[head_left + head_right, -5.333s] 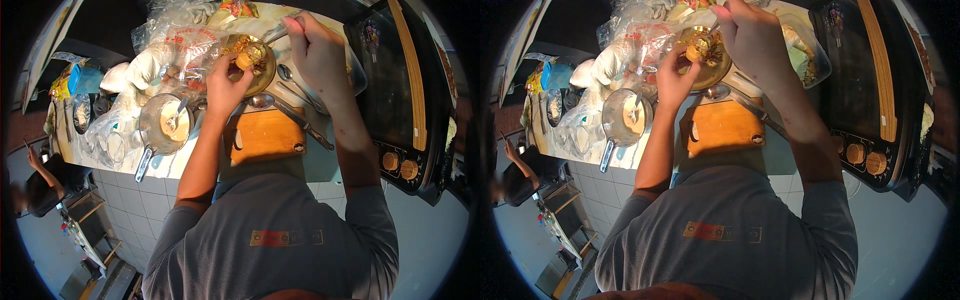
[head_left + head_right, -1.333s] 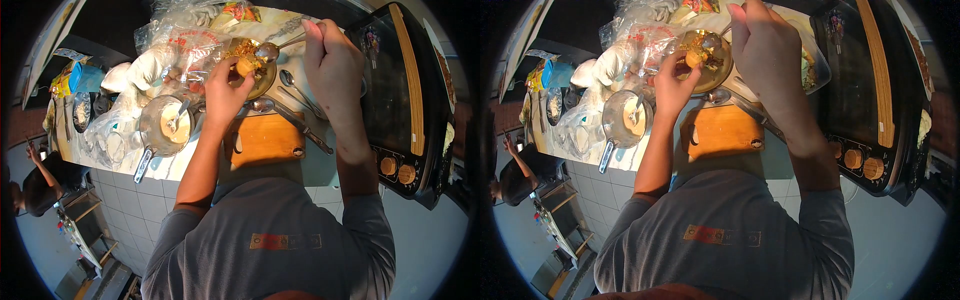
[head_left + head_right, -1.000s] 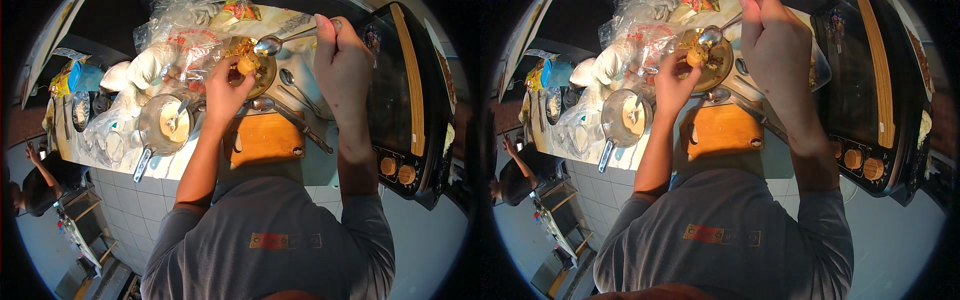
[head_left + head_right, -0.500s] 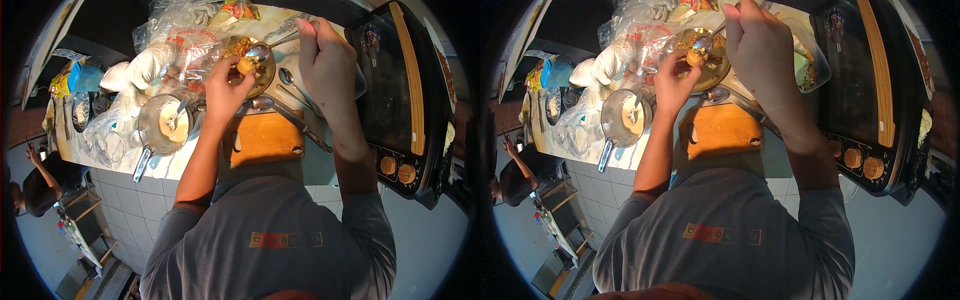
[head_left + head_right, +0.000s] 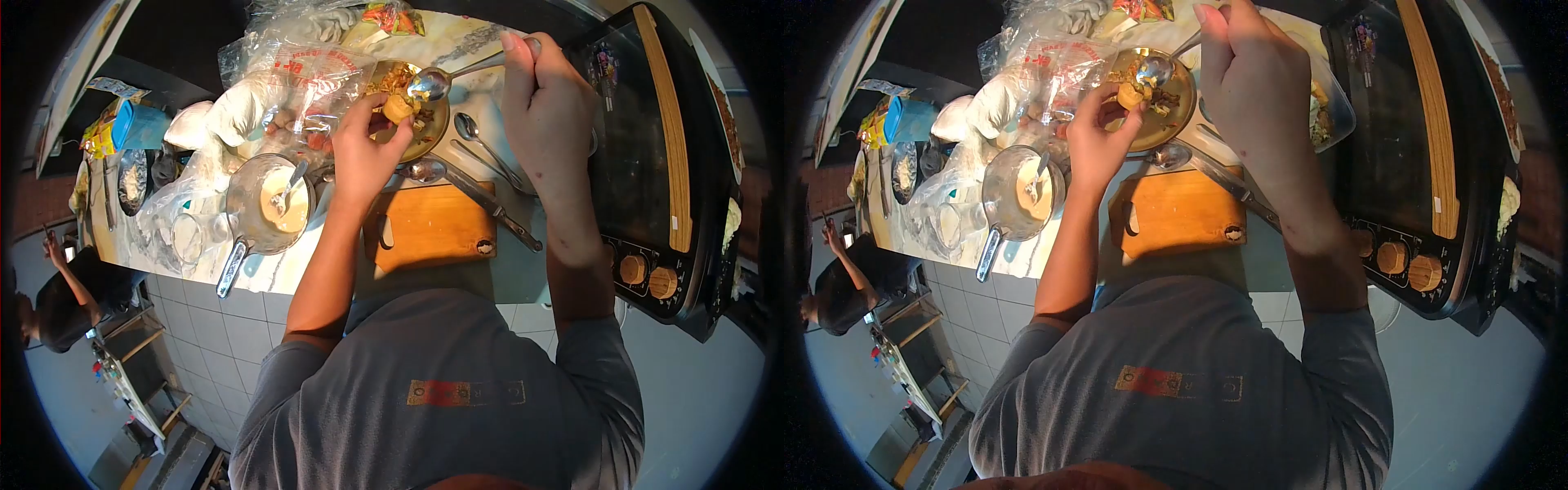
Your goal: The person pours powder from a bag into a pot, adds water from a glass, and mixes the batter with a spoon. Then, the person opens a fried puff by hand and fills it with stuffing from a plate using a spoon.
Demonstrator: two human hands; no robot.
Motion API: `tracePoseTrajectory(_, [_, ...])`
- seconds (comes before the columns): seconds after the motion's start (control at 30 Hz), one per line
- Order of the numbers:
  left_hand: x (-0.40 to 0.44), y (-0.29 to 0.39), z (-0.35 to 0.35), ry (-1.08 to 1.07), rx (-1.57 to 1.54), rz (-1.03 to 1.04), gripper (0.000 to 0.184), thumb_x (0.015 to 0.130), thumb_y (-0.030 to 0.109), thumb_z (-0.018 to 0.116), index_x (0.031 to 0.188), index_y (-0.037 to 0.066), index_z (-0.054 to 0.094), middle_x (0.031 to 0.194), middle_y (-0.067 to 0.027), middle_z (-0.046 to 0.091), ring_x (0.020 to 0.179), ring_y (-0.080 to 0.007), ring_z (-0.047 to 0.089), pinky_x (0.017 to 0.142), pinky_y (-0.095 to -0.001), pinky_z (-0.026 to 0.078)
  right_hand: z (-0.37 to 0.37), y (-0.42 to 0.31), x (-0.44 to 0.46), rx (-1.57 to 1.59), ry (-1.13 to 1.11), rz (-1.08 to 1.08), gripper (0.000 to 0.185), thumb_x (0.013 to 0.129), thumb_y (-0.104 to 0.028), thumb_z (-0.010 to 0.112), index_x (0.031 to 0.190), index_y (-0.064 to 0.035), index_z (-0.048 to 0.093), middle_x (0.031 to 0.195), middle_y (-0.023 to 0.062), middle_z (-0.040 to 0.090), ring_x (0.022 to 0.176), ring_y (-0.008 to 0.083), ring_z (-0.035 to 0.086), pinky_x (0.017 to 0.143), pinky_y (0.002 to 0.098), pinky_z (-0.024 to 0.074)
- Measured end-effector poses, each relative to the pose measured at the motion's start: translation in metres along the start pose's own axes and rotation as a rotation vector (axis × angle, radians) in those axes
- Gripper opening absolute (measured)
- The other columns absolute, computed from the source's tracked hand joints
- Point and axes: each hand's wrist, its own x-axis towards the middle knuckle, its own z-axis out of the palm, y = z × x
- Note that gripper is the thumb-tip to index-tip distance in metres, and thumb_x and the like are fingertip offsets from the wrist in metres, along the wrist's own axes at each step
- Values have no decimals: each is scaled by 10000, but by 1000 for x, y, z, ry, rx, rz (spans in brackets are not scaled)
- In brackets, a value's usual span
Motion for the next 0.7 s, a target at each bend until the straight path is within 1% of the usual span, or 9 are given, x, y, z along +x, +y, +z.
tracePoseTrajectory(0.2, [1,5,0,-3,20,37,359,738,79,764,1051,-18,618,942,-145,659,761,-205,687,686,-300,552,7,-3,-7,74,-90,5,237,965,-201,551,819,-14,556,657,154,565,601,342,576,536,363,447])
tracePoseTrajectory(0.23, [1,5,-1,-3,20,37,359,738,79,764,1051,-18,618,942,-145,659,761,-205,687,686,-300,552,8,-4,-8,71,-79,-48,227,962,-196,558,822,-18,560,656,153,563,596,336,576,535,364,446])
tracePoseTrajectory(0.3, [1,4,-2,-49,48,45,354,799,69,738,1102,-31,585,960,-124,688,835,-159,692,736,-264,539,12,-1,-10,67,-66,-103,216,959,-191,565,825,-21,564,655,151,562,592,330,576,534,365,445])
tracePoseTrajectory(0.4, [1,0,-4,-62,71,48,354,802,66,733,1105,-39,583,982,-124,682,846,-164,692,741,-270,543,19,8,-11,114,34,-202,193,952,-188,576,833,-35,578,657,152,559,583,318,574,530,368,441])
tracePoseTrajectory(0.43, [0,-1,-4,-64,71,47,354,802,66,733,1105,-39,583,982,-124,682,846,-164,692,741,-270,543,21,8,-12,112,58,-191,197,950,-193,578,828,-38,582,647,152,556,574,319,569,528,368,441])
tracePoseTrajectory(0.5, [0,-4,-2,-18,-4,15,358,743,79,755,1057,-20,617,952,-153,663,778,-220,695,702,-310,557,17,6,-9,106,82,-180,201,948,-197,580,822,-41,586,636,152,552,564,321,564,526,369,440])
tracePoseTrajectory(0.57, [-2,-6,-4,-11,2,-1,358,745,81,754,1060,-20,617,959,-153,666,789,-223,697,707,-311,558,2,0,2,8,29,185,228,947,-211,576,800,-37,586,610,150,545,545,321,554,523,363,440])
tracePoseTrajectory(0.63, [-6,-9,-8,-5,12,-17,358,748,82,752,1063,-19,618,965,-154,668,800,-225,700,712,-313,560,6,14,5,-12,53,148,258,954,-229,562,783,-37,587,593,152,546,531,316,555,525,361,445])
tracePoseTrajectory(0.7, [-8,-15,-12,-26,35,-29,352,760,90,745,1070,-18,617,976,-156,669,825,-229,705,727,-312,567,28,40,4,-103,129,25,272,947,-255,577,784,-38,591,620,164,565,532,275,581,533,361,450])
